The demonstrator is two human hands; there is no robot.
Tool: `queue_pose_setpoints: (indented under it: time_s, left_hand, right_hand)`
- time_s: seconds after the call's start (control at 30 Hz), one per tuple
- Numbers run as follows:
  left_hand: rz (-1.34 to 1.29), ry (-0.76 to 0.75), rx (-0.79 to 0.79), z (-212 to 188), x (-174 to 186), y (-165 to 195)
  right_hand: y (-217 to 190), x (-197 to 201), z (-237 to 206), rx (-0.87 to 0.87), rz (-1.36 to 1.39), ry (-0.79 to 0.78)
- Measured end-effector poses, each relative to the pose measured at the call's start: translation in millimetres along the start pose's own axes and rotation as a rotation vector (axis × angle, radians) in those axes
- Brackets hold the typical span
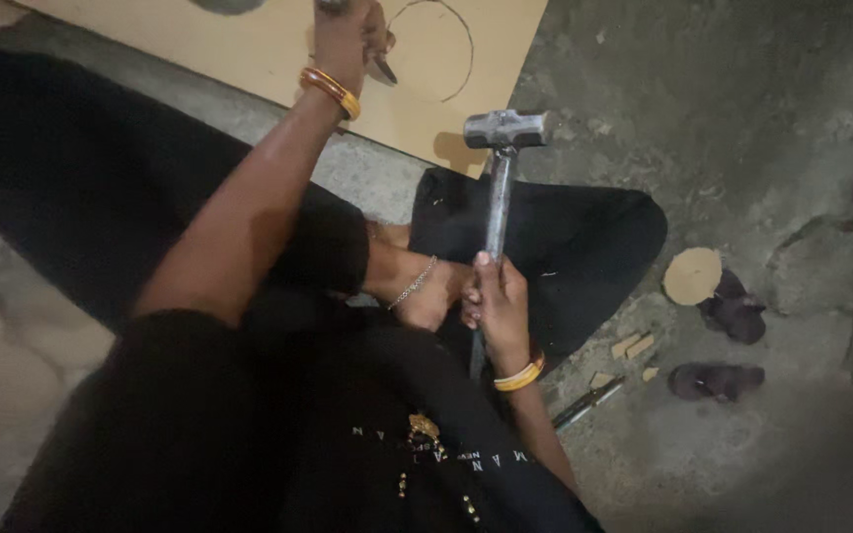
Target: The person uses a hammer and a metal punch to create circular indentations on a rectangular piece of cardboard. They then use tin snips to cut out the circular sections and trim the edges of the cardboard.
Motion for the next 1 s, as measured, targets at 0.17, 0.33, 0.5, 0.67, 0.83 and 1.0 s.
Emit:
queue_pose_setpoints:
  time_s: [0.17, 0.33, 0.5, 0.67, 0.83, 1.0]
  left_hand:
    - [0.475, 0.264, -0.126, -6.4, -13.3, -25.2]
    - [0.813, 0.112, -0.408, -37.8, -46.5, -24.5]
    - [0.948, 0.170, -0.303, -61.5, -75.2, -6.2]
    - [0.968, 0.176, -0.383, -59.0, -82.0, -2.2]
    - [0.954, 0.238, -0.328, -56.6, -71.3, -3.5]
    - [1.036, 0.047, -0.290, -45.3, -72.0, 9.6]
  right_hand:
    - [-43.2, -12.0, 1.3, 0.148, -0.023, -0.018]
    - [-110.6, 9.3, 6.4, 0.679, -0.282, 0.076]
    - [-209.3, 47.3, -6.5, 1.465, -0.055, 0.372]
    - [-238.4, 5.1, -12.3, 1.714, -0.118, 0.670]
    - [-86.9, -55.1, 21.7, 0.583, -0.881, -0.036]
    - [-9.2, -13.4, -1.8, 0.086, -0.084, 0.050]
Point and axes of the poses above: each hand's wrist, its own z-axis towards the middle knuckle, its own x-axis out of the back of the hand, y = z × x, the point moved 2 cm from there along z, towards the middle knuckle, and after that the axes turned 10 degrees about x, right-handed, at the moved point
